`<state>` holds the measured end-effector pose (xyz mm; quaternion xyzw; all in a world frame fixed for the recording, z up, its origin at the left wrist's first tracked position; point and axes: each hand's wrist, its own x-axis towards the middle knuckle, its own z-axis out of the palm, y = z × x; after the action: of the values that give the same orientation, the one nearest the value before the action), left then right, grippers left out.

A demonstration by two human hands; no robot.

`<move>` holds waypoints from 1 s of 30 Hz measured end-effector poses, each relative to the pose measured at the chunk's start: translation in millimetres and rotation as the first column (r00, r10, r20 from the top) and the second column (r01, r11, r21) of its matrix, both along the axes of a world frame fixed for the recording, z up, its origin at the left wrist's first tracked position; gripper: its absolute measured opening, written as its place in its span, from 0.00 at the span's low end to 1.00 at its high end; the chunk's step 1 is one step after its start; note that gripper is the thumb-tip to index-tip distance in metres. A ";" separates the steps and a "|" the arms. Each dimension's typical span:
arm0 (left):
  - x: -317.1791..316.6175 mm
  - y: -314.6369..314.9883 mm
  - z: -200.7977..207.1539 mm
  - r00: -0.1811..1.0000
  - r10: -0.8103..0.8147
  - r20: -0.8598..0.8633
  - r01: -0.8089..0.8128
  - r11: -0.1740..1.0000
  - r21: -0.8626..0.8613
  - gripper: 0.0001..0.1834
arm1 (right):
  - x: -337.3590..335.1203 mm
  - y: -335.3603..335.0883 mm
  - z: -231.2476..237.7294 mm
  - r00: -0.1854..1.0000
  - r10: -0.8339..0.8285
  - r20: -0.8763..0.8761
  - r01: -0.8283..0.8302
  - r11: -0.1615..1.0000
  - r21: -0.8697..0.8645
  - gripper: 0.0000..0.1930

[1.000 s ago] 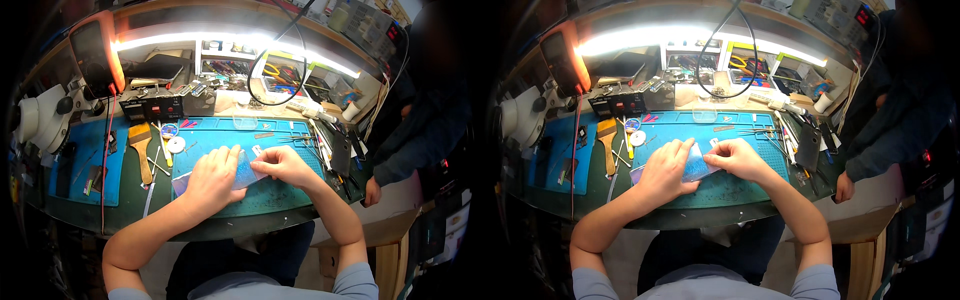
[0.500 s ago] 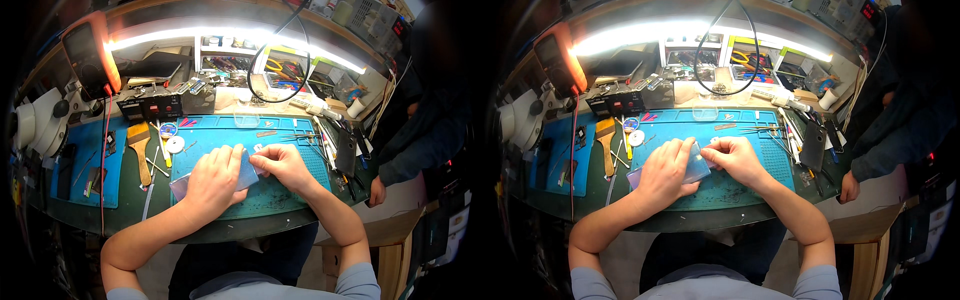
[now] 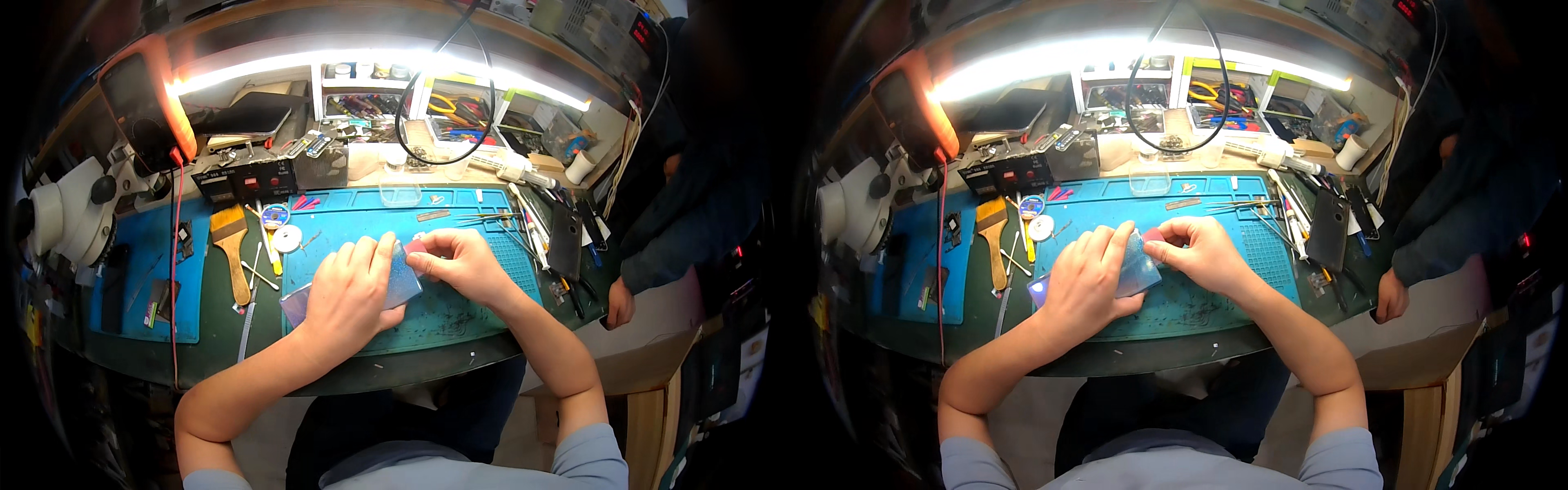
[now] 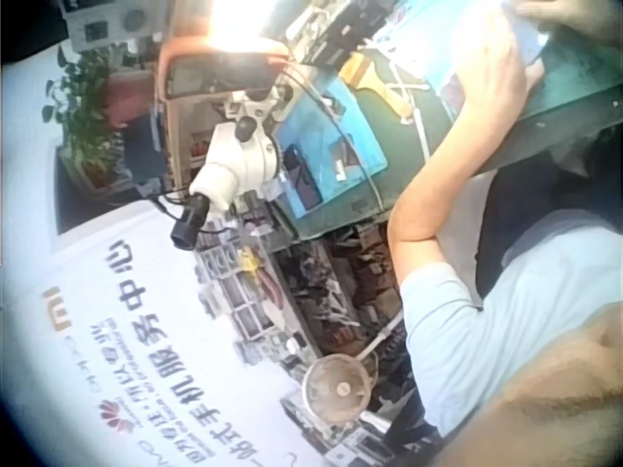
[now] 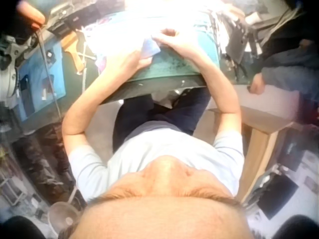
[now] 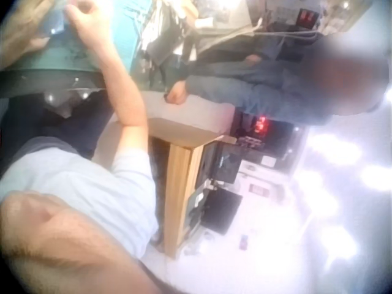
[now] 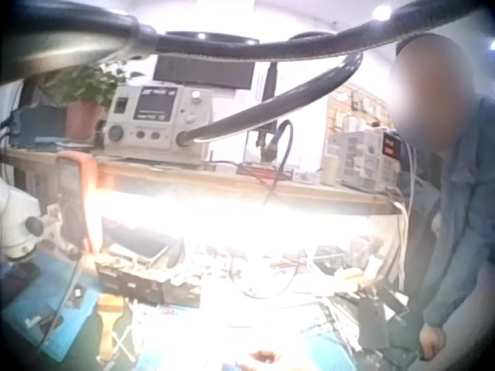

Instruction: The person applies a protective film to the back of a smartphone. They peel the backing off the film, align it with the phone's rear surface, and smooth it down with their fingers to remove air bubbles. The person then uses a small tool to trim the excess film around the camera module and edges of the device.

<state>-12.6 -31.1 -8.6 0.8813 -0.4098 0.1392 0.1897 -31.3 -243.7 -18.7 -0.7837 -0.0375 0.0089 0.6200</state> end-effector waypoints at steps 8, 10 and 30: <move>-0.9 -1.4 -2.7 0.997 0.067 0.031 -0.067 0.998 -0.023 0.46 | -3.0 9.6 -6.8 0.998 -0.044 -0.049 0.054 0.971 0.231 0.10; -0.4 -2.9 -4.1 0.997 0.070 0.025 -0.069 0.997 -0.016 0.45 | -4.0 11.6 -9.1 0.998 -0.045 -0.044 0.057 0.945 0.322 0.10; -2.5 -3.7 -0.4 0.994 0.044 0.101 -0.049 0.998 0.044 0.43 | 2.8 8.9 -0.8 0.998 -0.049 0.040 0.041 0.983 0.180 0.10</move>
<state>-15.1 -34.8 -9.0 0.8867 -0.4012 0.1779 0.1454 -28.4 -234.7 -19.5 -0.7254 -0.0341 -0.0257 0.6870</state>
